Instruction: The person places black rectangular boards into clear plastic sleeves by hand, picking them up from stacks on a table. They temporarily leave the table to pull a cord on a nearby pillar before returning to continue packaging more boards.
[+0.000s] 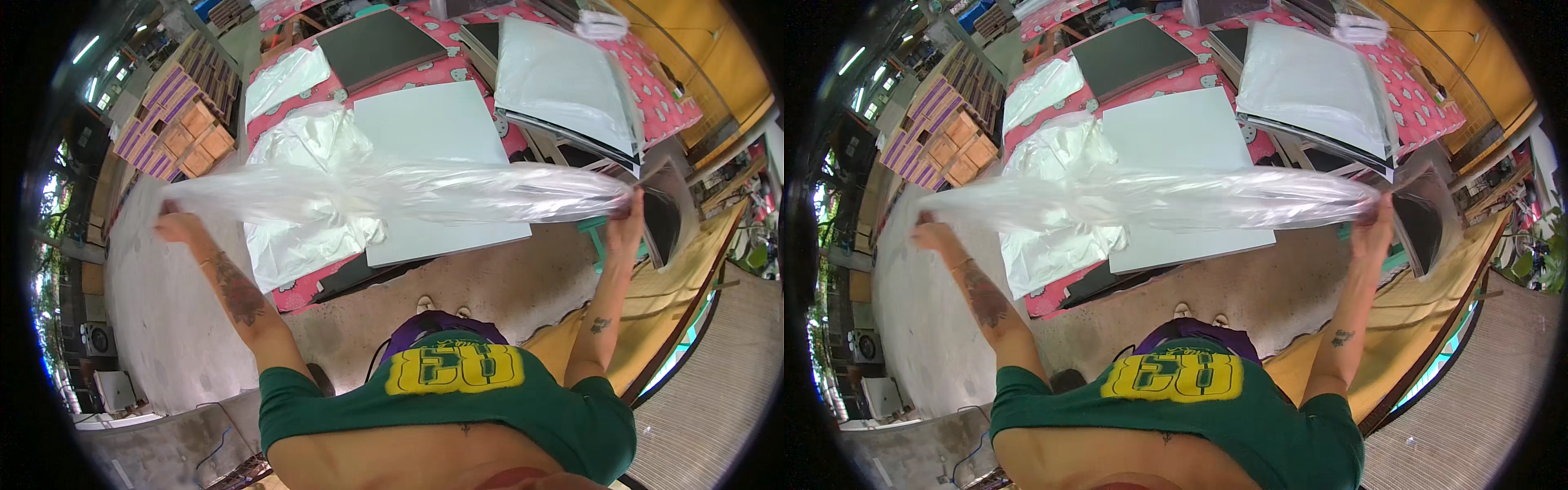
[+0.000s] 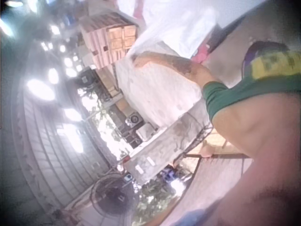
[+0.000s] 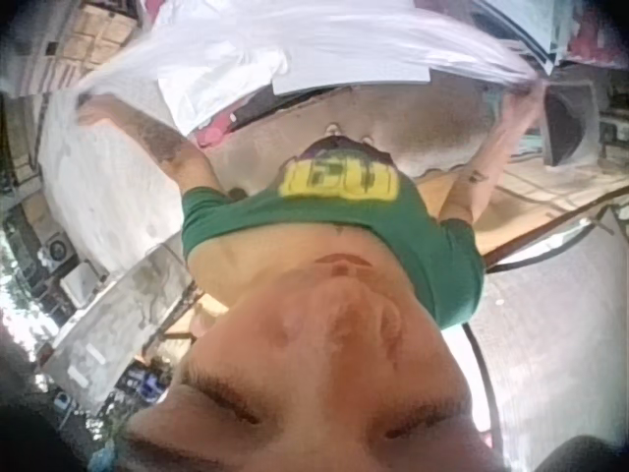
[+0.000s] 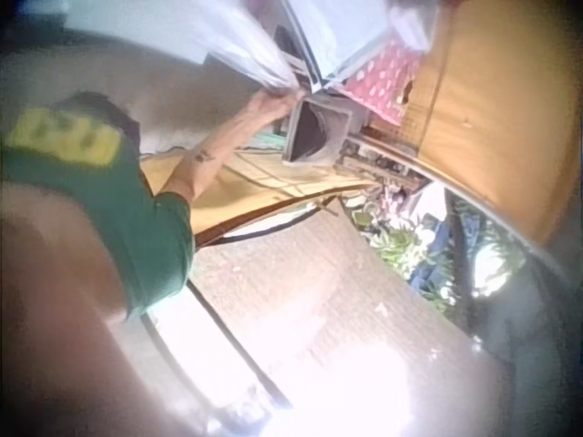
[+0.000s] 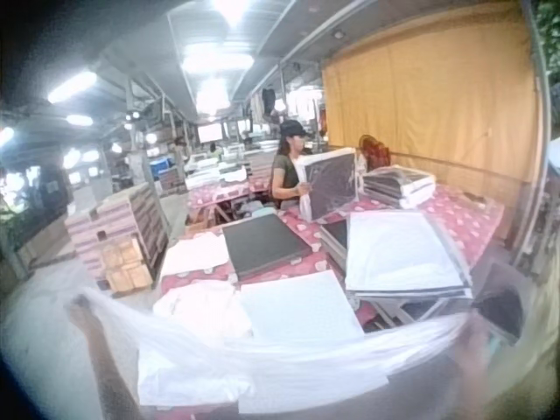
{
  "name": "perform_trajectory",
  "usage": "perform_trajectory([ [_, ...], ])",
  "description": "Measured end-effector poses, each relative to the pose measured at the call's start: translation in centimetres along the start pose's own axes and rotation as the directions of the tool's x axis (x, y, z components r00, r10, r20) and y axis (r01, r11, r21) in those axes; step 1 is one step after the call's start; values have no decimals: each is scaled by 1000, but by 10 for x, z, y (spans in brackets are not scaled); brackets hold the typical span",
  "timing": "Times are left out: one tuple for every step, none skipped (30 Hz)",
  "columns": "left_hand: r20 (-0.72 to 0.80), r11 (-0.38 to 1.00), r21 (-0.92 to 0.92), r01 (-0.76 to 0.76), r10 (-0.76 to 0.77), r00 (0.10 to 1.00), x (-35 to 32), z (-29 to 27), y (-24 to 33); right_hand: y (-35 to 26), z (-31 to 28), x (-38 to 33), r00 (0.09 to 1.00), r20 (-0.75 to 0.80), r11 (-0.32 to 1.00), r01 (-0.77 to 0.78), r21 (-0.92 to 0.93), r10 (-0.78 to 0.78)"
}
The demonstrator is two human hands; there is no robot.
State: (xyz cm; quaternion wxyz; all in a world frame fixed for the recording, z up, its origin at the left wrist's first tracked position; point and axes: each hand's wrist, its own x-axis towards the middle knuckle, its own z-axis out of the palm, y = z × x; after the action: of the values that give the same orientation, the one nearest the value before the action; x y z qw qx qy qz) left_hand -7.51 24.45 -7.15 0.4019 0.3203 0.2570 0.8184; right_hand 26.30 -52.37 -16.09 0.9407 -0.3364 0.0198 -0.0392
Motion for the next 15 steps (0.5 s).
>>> perform_trajectory([
  [11,920,76,-385,385,923,56,-8,38,-8,6,5,999,-36,999,9,43,-8],
  [-36,897,43,-440,441,897,27,31,77,-28,-2,10,996,-32,997,78,10,-78],
  [32,771,236,-591,602,798,44,35,108,-42,-11,22,994,-1,994,112,4,-112],
  [102,583,407,-703,736,669,60,39,137,-50,-12,26,989,27,990,144,-4,-143],
  [184,422,456,-783,817,547,56,40,158,-44,31,1,957,1,922,281,-268,-291],
  [277,368,432,-824,815,509,30,41,145,-32,57,-23,962,61,904,270,-330,-265],
  [420,350,395,-850,754,506,-1,37,120,-21,71,-37,965,123,882,263,-390,-233],
  [626,362,360,-860,590,511,-39,30,90,-3,61,-37,986,139,927,135,-351,-91],
  [865,355,385,-852,185,467,-79,10,36,22,44,-40,986,156,938,-1,-346,58],
  [891,178,342,-923,-375,258,-114,-20,3,50,57,-56,970,77,961,-215,-171,231],
  [674,148,167,-975,-739,4,-155,-41,-12,78,65,-76,921,2,920,-389,34,390],
  [646,270,138,-953,-754,-120,-202,-45,-9,104,41,-83,879,-29,879,-476,-36,475],
  [780,479,274,-834,-618,-98,-247,-31,19,117,60,-99,865,56,866,-493,-77,498],
  [858,720,438,-538,-514,10,-281,-28,33,137,79,-141,816,106,821,-554,-139,569],
  [610,620,776,-117,-785,-110,-333,-8,73,150,88,-157,758,253,793,-604,-73,601],
])
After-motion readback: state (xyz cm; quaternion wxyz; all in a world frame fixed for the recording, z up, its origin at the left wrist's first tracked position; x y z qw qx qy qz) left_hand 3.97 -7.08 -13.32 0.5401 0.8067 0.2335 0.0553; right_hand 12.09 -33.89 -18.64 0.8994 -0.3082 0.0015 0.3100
